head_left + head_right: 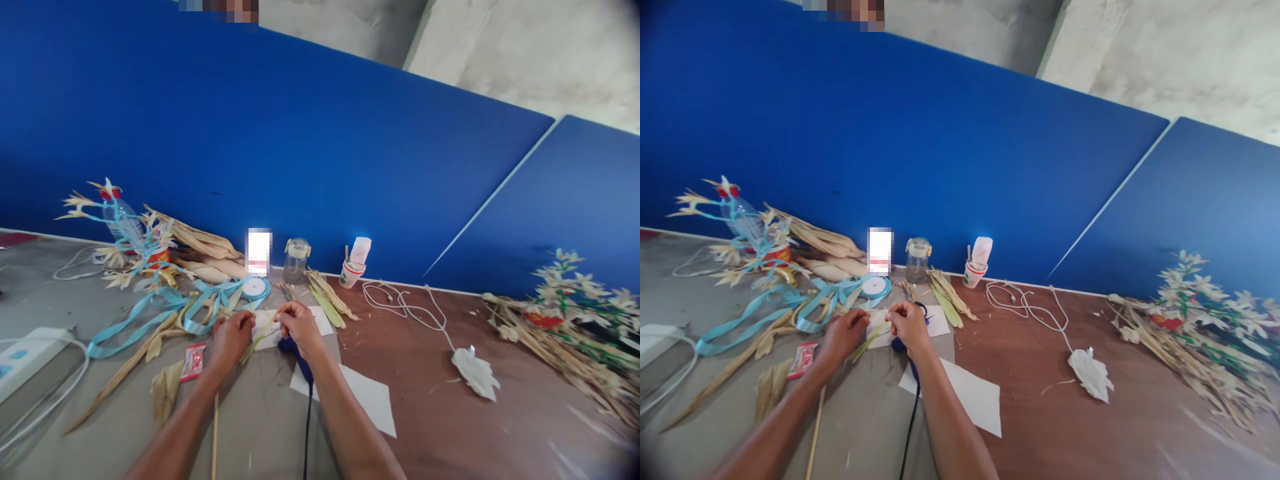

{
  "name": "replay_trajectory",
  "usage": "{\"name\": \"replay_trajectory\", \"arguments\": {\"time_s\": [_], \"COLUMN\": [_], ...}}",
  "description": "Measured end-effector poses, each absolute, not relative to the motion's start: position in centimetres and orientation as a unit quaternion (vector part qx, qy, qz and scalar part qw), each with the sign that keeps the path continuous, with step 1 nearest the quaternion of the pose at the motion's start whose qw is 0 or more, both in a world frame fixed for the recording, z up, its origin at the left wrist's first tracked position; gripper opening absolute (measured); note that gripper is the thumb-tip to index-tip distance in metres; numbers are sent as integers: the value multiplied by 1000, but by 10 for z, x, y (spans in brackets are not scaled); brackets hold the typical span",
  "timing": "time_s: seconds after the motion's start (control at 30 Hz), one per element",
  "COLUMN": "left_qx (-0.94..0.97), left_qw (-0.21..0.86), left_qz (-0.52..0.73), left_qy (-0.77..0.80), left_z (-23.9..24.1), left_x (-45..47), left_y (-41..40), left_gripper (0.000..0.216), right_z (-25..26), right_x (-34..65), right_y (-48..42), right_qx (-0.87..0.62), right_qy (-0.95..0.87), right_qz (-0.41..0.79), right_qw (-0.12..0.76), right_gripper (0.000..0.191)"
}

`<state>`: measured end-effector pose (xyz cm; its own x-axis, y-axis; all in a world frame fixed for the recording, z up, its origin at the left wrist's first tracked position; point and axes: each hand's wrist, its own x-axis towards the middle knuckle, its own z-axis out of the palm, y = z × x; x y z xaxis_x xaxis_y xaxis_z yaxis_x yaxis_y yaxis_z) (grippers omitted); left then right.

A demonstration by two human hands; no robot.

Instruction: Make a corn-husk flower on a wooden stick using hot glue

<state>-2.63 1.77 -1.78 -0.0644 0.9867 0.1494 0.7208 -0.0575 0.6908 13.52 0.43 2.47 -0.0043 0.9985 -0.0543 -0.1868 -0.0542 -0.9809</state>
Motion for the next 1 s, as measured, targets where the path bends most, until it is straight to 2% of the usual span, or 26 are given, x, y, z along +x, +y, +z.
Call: {"name": "replay_trajectory", "arguments": {"time_s": [0.43,0.8,1.0], "left_qx": [663,597,614], "left_qw": [133,52,132], "left_qz": [317,458,475], "left_qy": [665,657,616], "left_z": [-32,-5,-6], "left_x": [-25,-31,-28], "left_y": [16,14,13], "left_gripper": [17,20,23], "right_z": [29,35,35], "right_x": [137,135,135], "right_y": [3,1,0], "right_qx": [-439,-450,-438], "right_qy": [-427,-425,-431], "right_qz": [569,567,570], "right_qw": [548,543,545], "right_gripper": [7,5,4]}}
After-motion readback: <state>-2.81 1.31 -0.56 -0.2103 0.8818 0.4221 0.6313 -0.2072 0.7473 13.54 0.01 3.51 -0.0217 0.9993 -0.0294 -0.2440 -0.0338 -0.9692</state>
